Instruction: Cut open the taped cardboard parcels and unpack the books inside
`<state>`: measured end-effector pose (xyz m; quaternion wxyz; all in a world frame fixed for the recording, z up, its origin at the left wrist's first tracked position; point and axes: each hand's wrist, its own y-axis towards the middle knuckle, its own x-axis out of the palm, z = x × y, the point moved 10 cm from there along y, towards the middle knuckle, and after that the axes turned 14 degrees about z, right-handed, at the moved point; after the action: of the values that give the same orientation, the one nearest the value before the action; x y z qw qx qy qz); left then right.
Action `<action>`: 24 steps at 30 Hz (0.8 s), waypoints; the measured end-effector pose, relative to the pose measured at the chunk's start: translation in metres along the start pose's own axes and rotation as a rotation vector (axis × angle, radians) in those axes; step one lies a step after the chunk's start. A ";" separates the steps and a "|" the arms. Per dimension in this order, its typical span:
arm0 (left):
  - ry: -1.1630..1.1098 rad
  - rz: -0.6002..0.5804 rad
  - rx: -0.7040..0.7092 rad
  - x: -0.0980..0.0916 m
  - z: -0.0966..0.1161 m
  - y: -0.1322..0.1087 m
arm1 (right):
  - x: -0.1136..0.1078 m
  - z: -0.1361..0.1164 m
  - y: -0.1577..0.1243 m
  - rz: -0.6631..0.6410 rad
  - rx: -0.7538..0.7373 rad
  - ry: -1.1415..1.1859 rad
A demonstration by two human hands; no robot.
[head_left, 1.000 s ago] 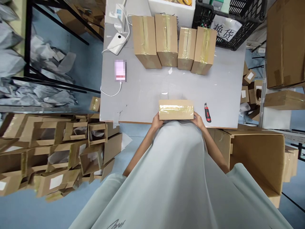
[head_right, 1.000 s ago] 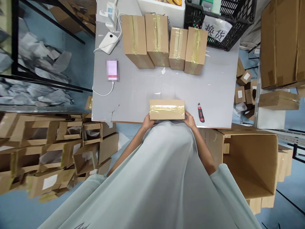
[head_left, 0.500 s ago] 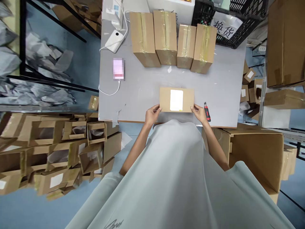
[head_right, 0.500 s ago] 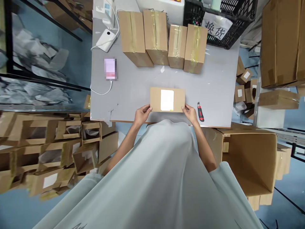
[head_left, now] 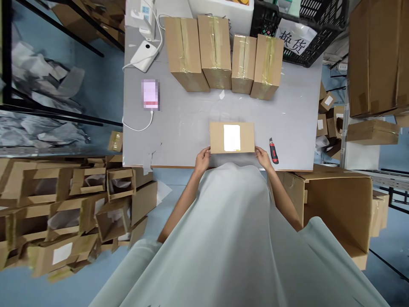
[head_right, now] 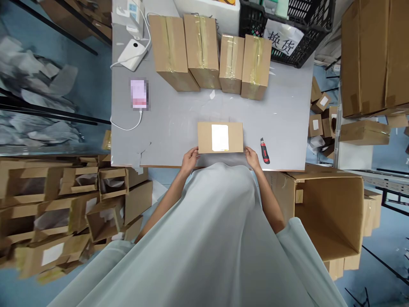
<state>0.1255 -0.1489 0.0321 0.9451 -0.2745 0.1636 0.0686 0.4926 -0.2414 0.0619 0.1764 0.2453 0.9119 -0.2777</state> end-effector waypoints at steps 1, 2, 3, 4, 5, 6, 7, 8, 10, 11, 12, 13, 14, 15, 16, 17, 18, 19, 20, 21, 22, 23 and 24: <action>0.007 -0.008 0.002 0.002 -0.002 0.000 | 0.002 0.001 -0.001 -0.008 -0.012 -0.016; 0.018 -0.020 0.012 0.004 -0.002 0.001 | 0.005 0.001 -0.002 -0.021 -0.029 -0.034; 0.029 -0.032 0.025 0.006 -0.002 0.001 | 0.008 0.001 -0.004 -0.037 -0.046 -0.053; 0.039 -0.043 0.037 0.008 -0.002 0.001 | 0.011 0.000 -0.005 -0.053 -0.059 -0.071; 0.049 -0.053 0.046 0.010 -0.001 0.001 | 0.013 -0.002 -0.007 -0.069 -0.067 -0.087; 0.060 -0.059 0.051 0.011 -0.001 0.001 | 0.014 -0.003 -0.009 -0.079 -0.072 -0.102; 0.068 -0.061 0.051 0.012 -0.001 0.001 | 0.014 -0.005 -0.010 -0.083 -0.077 -0.115; 0.073 -0.060 0.048 0.012 -0.002 0.001 | 0.014 -0.007 -0.011 -0.084 -0.084 -0.126; 0.083 -0.055 0.045 0.011 -0.001 0.002 | 0.012 -0.011 -0.012 -0.083 -0.094 -0.131; 0.085 -0.055 0.047 0.011 0.000 0.001 | 0.011 -0.014 -0.013 -0.077 -0.097 -0.124; 0.085 -0.053 0.050 0.009 0.002 0.001 | 0.009 -0.016 -0.012 -0.068 -0.102 -0.111; 0.083 -0.047 0.053 0.008 0.004 0.000 | 0.006 -0.020 -0.012 -0.053 -0.109 -0.094; 0.081 -0.036 0.055 0.005 0.006 0.000 | 0.003 -0.023 -0.011 -0.031 -0.118 -0.078; 0.078 -0.023 0.058 0.003 0.010 -0.001 | 0.000 -0.028 -0.010 -0.008 -0.131 -0.062; 0.075 -0.008 0.063 0.000 0.014 -0.002 | -0.003 -0.033 -0.010 0.012 -0.150 -0.047; 0.070 0.006 0.075 -0.003 0.019 -0.002 | -0.006 -0.039 -0.009 0.029 -0.172 -0.035; 0.062 0.021 0.095 -0.006 0.025 -0.003 | -0.009 -0.045 -0.009 0.043 -0.195 -0.028; 0.053 0.037 0.126 -0.009 0.033 -0.003 | -0.012 -0.052 -0.009 0.058 -0.219 -0.023; 0.045 0.057 0.164 -0.013 0.042 -0.003 | -0.014 -0.060 -0.010 0.072 -0.242 -0.022; 0.040 0.082 0.205 -0.017 0.051 -0.003 | -0.017 -0.067 -0.010 0.085 -0.264 -0.024; 0.041 0.108 0.243 -0.023 0.059 -0.002 | -0.019 -0.075 -0.011 0.098 -0.281 -0.029; 0.046 0.134 0.273 -0.028 0.067 -0.002 | -0.021 -0.081 -0.011 0.109 -0.294 -0.038; 0.054 0.156 0.293 -0.033 0.072 -0.001 | -0.022 -0.087 -0.012 0.115 -0.302 -0.051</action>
<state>0.1148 -0.1122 0.1015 0.9621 -0.1218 0.2179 0.1098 0.4878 -0.2062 0.1450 0.2501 0.2608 0.9229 -0.1331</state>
